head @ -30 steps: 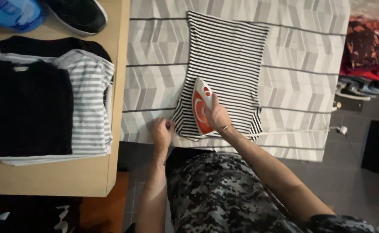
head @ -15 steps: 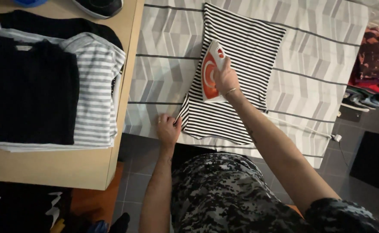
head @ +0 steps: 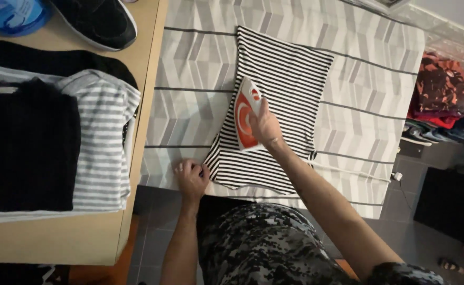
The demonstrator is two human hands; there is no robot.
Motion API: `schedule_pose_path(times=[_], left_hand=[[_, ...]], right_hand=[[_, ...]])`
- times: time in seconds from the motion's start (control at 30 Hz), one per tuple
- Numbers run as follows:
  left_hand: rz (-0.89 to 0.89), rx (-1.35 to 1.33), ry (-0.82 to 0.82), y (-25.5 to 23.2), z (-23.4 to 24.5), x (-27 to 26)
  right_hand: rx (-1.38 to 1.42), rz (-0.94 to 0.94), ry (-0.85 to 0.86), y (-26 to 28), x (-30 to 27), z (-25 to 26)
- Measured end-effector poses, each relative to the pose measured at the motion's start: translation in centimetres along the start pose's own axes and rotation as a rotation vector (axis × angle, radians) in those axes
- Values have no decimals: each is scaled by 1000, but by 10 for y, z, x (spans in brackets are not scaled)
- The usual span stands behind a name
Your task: A person irons a striped shirt on a flat surface, folds it, and then organizes clothes on hangers in a closet area.
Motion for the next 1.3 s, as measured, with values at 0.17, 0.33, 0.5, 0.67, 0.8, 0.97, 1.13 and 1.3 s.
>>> schedule_pose_path(times=[0.17,0.33,0.5,0.67,0.8,0.97,1.13,1.3], left_hand=[[-56,67,-33,-11,7,4],[-65,29,-63,-2,-5,-6],[-33,6,51,-10,5,-1],[-53,103,14,-6,-1,1],[-30,85,40,-8,1,5],[11,79,109,2,-6,-8],[7,90,87,2,-10,-6],[-32,81,34,-4,-3,0]], right_hand=[[-79,35,-73,2,86,14],[-81,94,-150,37,123,48],[129,22,-110,22,141,57],[-4,156,-40,7,93,25],[-13,117,-27,-2,36,7],[36,55,20,2,8,-2],[-24,66,-55,23,63,25],[-133,126,-118,-19,166,43]])
Point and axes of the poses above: each hand's wrist, its own x-axis towards the middle knuckle, its own z-axis out of the back of the hand, y = z × x, the point moved 8 cm from there along x, towards the middle knuckle, and after that the axes turned 2 degrees about x, right-handed, at the moved point
